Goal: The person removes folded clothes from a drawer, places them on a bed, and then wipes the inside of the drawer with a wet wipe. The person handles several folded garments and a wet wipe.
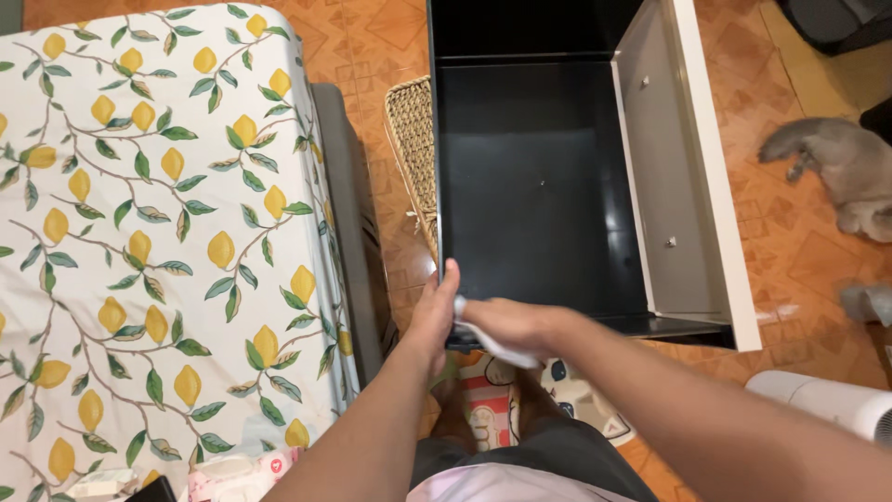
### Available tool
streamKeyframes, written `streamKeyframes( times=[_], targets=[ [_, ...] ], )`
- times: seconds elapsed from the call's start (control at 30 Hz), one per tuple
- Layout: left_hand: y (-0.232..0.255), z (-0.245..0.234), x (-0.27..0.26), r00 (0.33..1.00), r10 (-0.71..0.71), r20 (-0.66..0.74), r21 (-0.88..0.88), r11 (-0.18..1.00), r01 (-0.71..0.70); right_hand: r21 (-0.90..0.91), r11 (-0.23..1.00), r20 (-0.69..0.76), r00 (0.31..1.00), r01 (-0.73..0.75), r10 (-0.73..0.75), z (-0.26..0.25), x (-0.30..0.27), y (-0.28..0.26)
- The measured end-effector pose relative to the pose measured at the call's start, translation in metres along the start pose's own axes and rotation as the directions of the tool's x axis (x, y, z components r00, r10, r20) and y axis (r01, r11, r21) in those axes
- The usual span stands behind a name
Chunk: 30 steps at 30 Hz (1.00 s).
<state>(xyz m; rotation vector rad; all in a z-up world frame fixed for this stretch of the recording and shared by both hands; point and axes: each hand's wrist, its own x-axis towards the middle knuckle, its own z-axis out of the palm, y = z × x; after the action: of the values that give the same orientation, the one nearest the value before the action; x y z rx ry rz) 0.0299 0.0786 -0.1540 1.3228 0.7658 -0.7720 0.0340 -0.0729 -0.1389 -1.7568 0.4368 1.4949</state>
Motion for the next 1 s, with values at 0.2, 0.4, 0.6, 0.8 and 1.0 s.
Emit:
streamKeyframes(
  times=[0.2, 0.4, 0.6, 0.8, 1.0],
  targets=[
    [0.003, -0.006, -0.006, 0.974, 0.082, 0.212, -0.395, 0.919, 0.008, -0.445, 0.794, 0.045, 0.896, 0.414, -0.442, 0.015, -0.015, 0.025],
    [0.019, 0.008, -0.008, 0.99, -0.022, 0.142, -0.455, 0.887, 0.085, 0.628, 0.762, -0.186, 0.981, 0.159, -0.051, 0.03, 0.018, -0.011],
    [0.019, 0.003, 0.0, 0.98, 0.105, 0.168, -0.545, 0.838, 0.004, 0.509, 0.79, -0.329, 0.926, 0.341, -0.188, 0.065, 0.009, -0.013],
    [0.023, 0.001, -0.005, 0.965, 0.032, 0.259, -0.549, 0.827, 0.12, 0.694, 0.608, -0.371, 0.915, 0.385, -0.155, 0.04, 0.029, -0.048],
    [0.024, -0.002, -0.001, 0.973, 0.057, 0.224, -0.528, 0.846, 0.072, 0.667, 0.669, -0.343, 0.932, 0.328, -0.115, 0.054, 0.036, -0.036]
  ],
)
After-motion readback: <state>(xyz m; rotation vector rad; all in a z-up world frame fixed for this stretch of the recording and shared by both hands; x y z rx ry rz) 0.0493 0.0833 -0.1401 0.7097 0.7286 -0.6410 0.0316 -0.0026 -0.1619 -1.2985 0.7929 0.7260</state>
